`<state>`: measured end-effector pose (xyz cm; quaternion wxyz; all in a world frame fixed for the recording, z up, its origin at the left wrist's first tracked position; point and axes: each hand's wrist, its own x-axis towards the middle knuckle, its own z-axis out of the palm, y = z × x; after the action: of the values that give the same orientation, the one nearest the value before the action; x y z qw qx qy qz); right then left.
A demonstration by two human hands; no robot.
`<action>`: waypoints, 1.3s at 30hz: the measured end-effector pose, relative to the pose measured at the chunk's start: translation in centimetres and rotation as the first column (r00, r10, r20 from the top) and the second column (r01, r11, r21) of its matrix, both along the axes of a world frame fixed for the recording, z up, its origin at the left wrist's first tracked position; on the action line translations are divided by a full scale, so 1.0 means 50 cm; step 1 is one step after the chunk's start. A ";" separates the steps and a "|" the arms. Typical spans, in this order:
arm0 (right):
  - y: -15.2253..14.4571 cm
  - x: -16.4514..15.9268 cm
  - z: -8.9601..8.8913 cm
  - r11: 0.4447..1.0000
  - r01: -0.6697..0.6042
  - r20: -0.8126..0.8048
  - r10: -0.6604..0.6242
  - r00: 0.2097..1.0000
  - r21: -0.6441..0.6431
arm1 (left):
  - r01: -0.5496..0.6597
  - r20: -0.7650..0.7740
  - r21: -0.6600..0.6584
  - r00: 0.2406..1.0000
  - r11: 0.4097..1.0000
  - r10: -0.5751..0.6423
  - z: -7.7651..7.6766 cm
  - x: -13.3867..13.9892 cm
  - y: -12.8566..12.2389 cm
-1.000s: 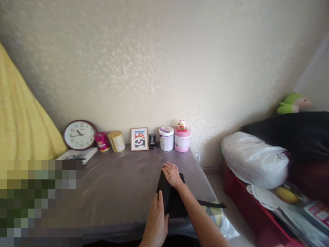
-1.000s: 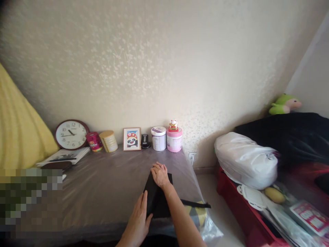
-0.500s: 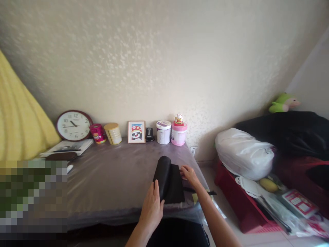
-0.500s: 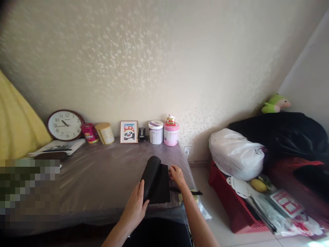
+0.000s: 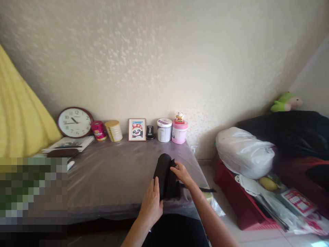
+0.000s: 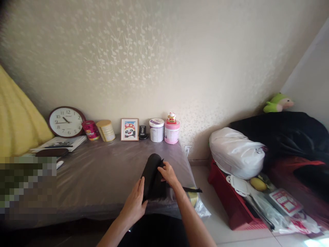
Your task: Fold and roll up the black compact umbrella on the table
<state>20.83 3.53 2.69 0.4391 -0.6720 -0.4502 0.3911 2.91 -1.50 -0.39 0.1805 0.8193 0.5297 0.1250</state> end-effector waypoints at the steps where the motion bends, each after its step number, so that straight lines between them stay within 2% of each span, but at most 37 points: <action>1: 0.006 -0.008 0.002 1.000 -0.003 -0.016 0.003 1.000 0.016 | 0.002 0.004 0.000 1.000 1.000 -0.002 -0.001 0.000 0.001; 5: 0.034 -0.044 0.000 0.999 -0.017 -0.033 0.018 0.999 0.043 | -0.003 0.013 -0.007 1.000 1.000 0.003 -0.007 0.000 0.003; 11: 0.058 -0.089 -0.015 0.997 -0.015 0.071 0.009 0.997 0.075 | -0.006 0.029 -0.018 1.000 1.000 0.007 -0.005 -0.003 0.006; 14: 0.050 -0.104 -0.015 0.987 -0.135 0.062 0.130 0.990 0.086 | -0.008 0.070 0.007 0.998 1.000 0.007 -0.004 -0.005 0.008; 17: 0.036 -0.113 -0.014 0.953 -0.256 0.141 0.235 0.962 0.161 | -0.012 0.114 0.037 0.993 0.999 0.008 -0.009 -0.009 0.010; 19: 0.029 -0.114 -0.014 0.938 -0.283 0.218 0.239 0.946 0.200 | -0.016 0.157 0.046 0.988 0.999 0.009 -0.014 -0.011 0.009; 23: 0.024 -0.113 -0.012 0.931 -0.306 0.290 0.242 0.926 0.198 | -0.016 0.276 0.069 0.961 0.997 -0.004 -0.015 -0.011 0.001; 25: 0.023 -0.114 -0.009 0.929 -0.313 0.312 0.244 0.918 0.196 | -0.020 0.244 0.068 0.970 0.998 0.003 -0.011 -0.009 -0.003; 28: 0.016 -0.115 -0.004 0.921 -0.317 0.340 0.230 0.912 0.227 | -0.030 0.118 0.069 0.993 0.997 0.022 -0.007 -0.006 -0.006; 32: -0.004 -0.113 0.000 0.891 -0.321 0.417 0.172 0.893 0.320 | -0.050 0.040 0.076 0.998 0.996 0.047 -0.012 -0.004 -0.004; 35: -0.013 -0.107 -0.005 0.817 -0.400 0.553 0.123 0.824 0.415 | -0.047 0.024 0.082 0.999 0.995 0.046 -0.023 -0.003 -0.002; 37: -0.007 -0.102 -0.014 0.777 -0.479 0.625 0.144 0.767 0.408 | -0.046 0.027 0.085 0.999 0.995 0.044 -0.031 -0.003 -0.001; 39: 0.010 -0.095 -0.024 0.775 -0.518 0.673 0.167 0.721 0.362 | -0.053 0.042 0.086 0.998 0.995 0.050 -0.037 -0.003 -0.001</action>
<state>16.09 4.05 1.48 0.3536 -0.5133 -0.7764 0.0931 2.75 -1.54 -2.25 0.1519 0.8098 0.5409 0.1689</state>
